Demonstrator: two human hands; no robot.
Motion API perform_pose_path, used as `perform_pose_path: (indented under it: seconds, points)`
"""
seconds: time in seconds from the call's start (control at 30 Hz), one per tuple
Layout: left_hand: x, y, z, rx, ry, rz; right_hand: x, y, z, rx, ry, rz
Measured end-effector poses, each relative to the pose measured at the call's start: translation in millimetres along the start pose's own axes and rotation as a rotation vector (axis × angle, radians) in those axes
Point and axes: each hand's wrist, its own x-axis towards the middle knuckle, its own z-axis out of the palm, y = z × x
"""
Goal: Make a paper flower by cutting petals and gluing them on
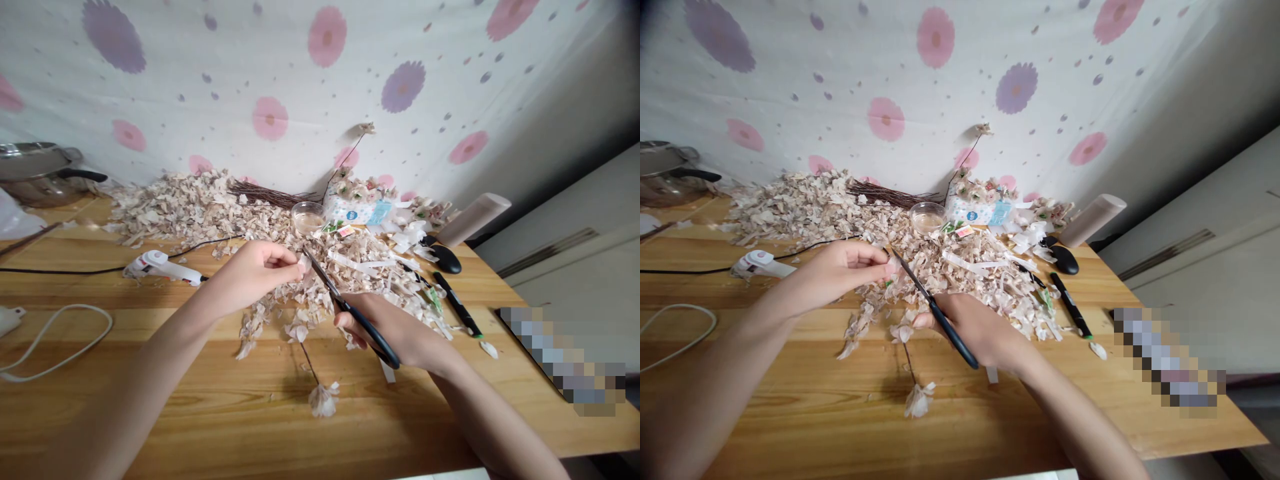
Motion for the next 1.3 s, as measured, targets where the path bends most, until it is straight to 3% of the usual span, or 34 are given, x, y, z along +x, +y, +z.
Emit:
perform_pose_path:
  seconds: [0.23, 0.43, 0.6, 0.83, 0.93, 1.03, 1.13, 1.3]
  points:
    - [1, -5, -1.5, 0.036, 0.011, -0.006, 3, 1, -3, -0.022, 0.035, 0.107]
    - [0, -6, 1.9, -0.015, 0.080, -0.008, 17, 17, -7, -0.472, 0.065, 0.352]
    - [-3, -2, 5.1, 0.082, 0.132, 0.083, 28, 31, -2, -0.638, -0.014, 0.400]
    - [-4, 0, 7.9, 0.059, 0.205, 0.094, 29, 34, -4, -0.609, -0.018, 0.324]
    - [-3, -2, 11.5, 0.017, 0.221, 0.100, 27, 27, -6, -0.461, 0.197, 0.243]
    - [-2, -2, 17.8, 0.057, 0.179, 0.093, 22, 13, -3, -0.032, 0.457, -0.017]
    - [-2, -2, 25.1, 0.116, 0.130, 0.098, 17, 2, 5, 0.194, 0.523, -0.228]
    - [-5, 4, 32.3, 0.175, 0.145, 0.121, 16, 1, 15, 0.219, 0.583, -0.230]
